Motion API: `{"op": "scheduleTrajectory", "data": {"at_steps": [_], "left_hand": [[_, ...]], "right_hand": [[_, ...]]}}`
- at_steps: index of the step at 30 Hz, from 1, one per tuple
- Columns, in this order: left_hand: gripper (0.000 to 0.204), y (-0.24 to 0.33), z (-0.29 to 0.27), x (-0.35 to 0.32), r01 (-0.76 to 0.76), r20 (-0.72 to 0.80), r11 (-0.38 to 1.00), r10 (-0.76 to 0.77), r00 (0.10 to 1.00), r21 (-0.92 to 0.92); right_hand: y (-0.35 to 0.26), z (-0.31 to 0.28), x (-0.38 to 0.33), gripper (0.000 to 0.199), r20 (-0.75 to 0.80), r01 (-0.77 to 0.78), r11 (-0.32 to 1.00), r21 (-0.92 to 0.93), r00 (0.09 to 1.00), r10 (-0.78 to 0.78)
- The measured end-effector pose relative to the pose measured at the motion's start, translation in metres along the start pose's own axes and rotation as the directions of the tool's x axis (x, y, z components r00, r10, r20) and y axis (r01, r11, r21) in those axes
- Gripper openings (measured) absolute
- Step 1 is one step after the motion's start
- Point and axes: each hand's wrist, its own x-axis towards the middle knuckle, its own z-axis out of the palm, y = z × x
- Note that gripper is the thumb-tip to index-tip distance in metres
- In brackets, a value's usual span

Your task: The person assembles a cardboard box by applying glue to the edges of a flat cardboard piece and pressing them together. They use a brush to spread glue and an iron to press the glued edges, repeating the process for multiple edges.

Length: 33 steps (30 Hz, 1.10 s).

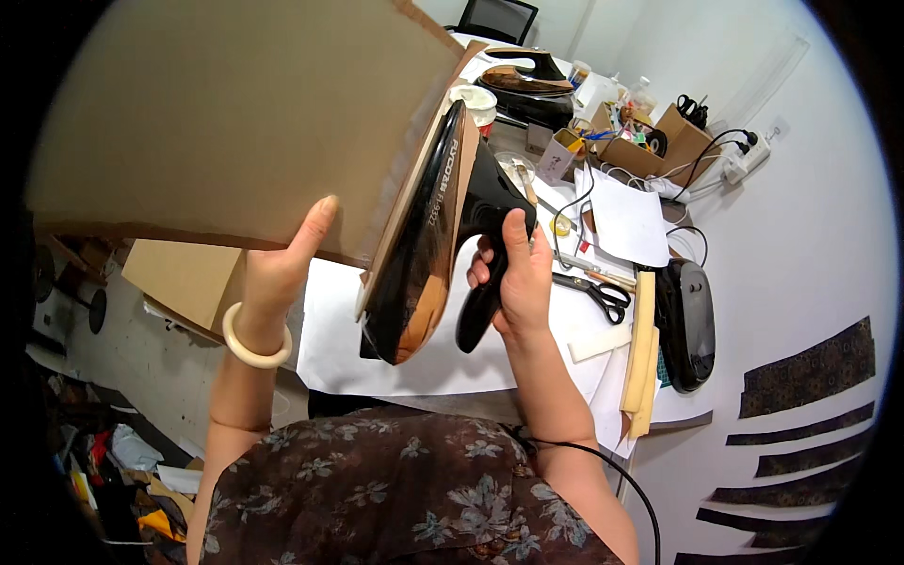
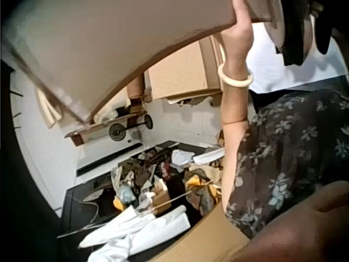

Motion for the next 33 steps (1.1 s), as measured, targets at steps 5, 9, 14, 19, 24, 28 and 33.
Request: {"op": "scheduleTrajectory", "data": {"at_steps": [5,9,14,19,24,28,33], "left_hand": [[0.040,-0.053,0.008,-0.043,0.538,0.204,0.688,-0.510,0.836,-0.488],[0.051,-0.082,0.019,-0.085,0.777,0.394,0.403,-0.692,0.604,-0.483],[0.058,-0.101,0.013,-0.104,0.873,0.560,0.192,-0.700,0.443,-0.449],[0.066,-0.097,0.013,-0.108,0.921,0.598,0.142,-0.723,0.347,-0.363],[0.073,-0.095,-0.008,-0.089,0.961,0.653,0.172,-0.706,0.272,-0.215],[0.076,-0.097,-0.027,-0.066,0.920,0.622,0.371,-0.693,0.365,-0.127],[0.082,-0.090,-0.042,-0.030,0.852,0.606,0.516,-0.649,0.460,-0.094]], "right_hand": [[-0.048,-0.048,-0.014,0.041,-0.005,0.273,0.904,-0.329,0.957,-0.291],[-0.104,-0.082,-0.041,0.053,0.048,0.466,0.693,-0.550,0.846,-0.531],[-0.148,-0.105,-0.068,0.058,0.107,0.422,0.482,-0.768,0.826,-0.554],[-0.160,-0.125,-0.085,0.054,0.138,0.312,0.277,-0.909,0.852,-0.505],[-0.148,-0.134,-0.079,0.040,0.084,0.274,0.293,-0.916,0.845,-0.528],[-0.142,-0.144,-0.060,0.040,-0.107,0.172,0.495,-0.852,0.868,-0.485],[-0.136,-0.109,-0.026,0.056,-0.135,0.078,0.681,-0.728,0.958,-0.253]]}}
